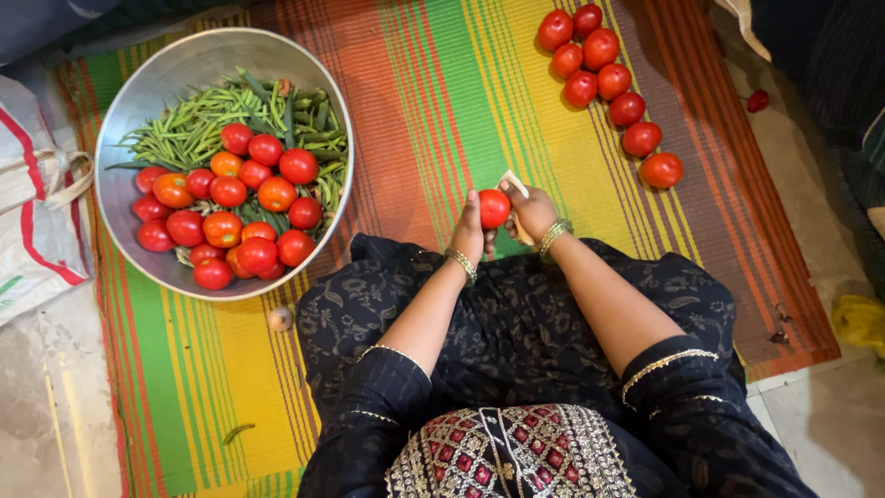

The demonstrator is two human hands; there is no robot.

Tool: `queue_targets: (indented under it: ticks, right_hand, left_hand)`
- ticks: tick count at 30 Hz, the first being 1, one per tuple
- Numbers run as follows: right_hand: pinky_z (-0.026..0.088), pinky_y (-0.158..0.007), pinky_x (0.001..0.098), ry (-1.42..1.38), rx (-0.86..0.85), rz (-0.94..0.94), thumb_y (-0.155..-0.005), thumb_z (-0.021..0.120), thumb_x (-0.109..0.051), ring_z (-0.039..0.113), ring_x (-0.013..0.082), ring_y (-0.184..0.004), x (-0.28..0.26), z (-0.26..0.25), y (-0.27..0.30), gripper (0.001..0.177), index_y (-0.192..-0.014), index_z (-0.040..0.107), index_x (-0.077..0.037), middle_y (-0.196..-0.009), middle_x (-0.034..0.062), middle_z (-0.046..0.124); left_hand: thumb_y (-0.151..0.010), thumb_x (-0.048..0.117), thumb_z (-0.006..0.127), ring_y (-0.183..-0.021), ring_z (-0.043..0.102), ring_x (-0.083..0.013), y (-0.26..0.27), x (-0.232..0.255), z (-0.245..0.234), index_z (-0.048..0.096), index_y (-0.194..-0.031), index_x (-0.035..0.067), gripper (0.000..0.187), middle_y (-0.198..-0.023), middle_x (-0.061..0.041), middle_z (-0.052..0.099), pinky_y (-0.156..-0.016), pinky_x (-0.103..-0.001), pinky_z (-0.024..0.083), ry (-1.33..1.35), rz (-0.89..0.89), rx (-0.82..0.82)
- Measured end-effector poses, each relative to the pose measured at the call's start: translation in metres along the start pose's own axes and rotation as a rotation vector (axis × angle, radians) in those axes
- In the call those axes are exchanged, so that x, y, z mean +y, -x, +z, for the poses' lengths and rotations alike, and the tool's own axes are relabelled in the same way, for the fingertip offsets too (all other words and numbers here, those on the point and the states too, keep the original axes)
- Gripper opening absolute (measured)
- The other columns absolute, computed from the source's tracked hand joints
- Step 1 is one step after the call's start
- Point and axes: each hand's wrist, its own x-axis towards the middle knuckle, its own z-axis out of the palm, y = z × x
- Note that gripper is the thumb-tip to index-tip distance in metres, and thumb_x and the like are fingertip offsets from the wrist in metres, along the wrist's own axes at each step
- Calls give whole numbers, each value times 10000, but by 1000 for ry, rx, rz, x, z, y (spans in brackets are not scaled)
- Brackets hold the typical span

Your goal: The person wipes individual tomatoes with a cloth, placing each one in a row on a mat after taking it from a large bowl containing tomatoes and green beans.

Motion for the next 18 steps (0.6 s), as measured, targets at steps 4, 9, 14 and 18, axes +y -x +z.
queue_targets:
  ticks: [4, 9, 14, 18]
  right_hand:
    - [446, -400, 294, 20, -36, -5, -979, 595, -484, 566, 145, -457, -1, 3, 4, 448, -1132, 672, -70, -673, 70, 616]
    - [552, -588, 254, 223, -138, -276, -953, 657, -500, 655, 99, -661, 5, 7, 3, 517, -1269, 629, -92, -900, 59, 701]
    - [534, -773, 283, 271, -166, -417, -914, 755, -449, 645, 120, -905, 15, 1, -7, 534, -1266, 661, -59, -1038, 62, 708]
    - [534, -865, 289, 214, -278, -431, -820, 845, -394, 633, 121, -1014, 19, 1, -10, 635, -1284, 613, -28, -1118, 66, 686]
  left_hand:
    - [-914, 842, 192, -400, 393, -107, -11, -9, -4, 561, -781, 103, 837, -500, 28, 410, -424, -274, 377, 97, -44, 78]
    - [-904, 858, 198, -392, 385, -111, -23, -19, -9, 549, -732, 100, 852, -489, 25, 401, -408, -279, 353, 132, -96, 197]
    - [-940, 827, 333, -390, 381, -112, -21, -18, -10, 565, -754, 119, 768, -489, 30, 391, -384, -272, 307, 335, -54, 206]
    - [-903, 758, 421, -436, 468, -117, -15, 0, -7, 625, -838, 138, 657, -556, 16, 543, -421, -264, 349, 416, -56, 363]
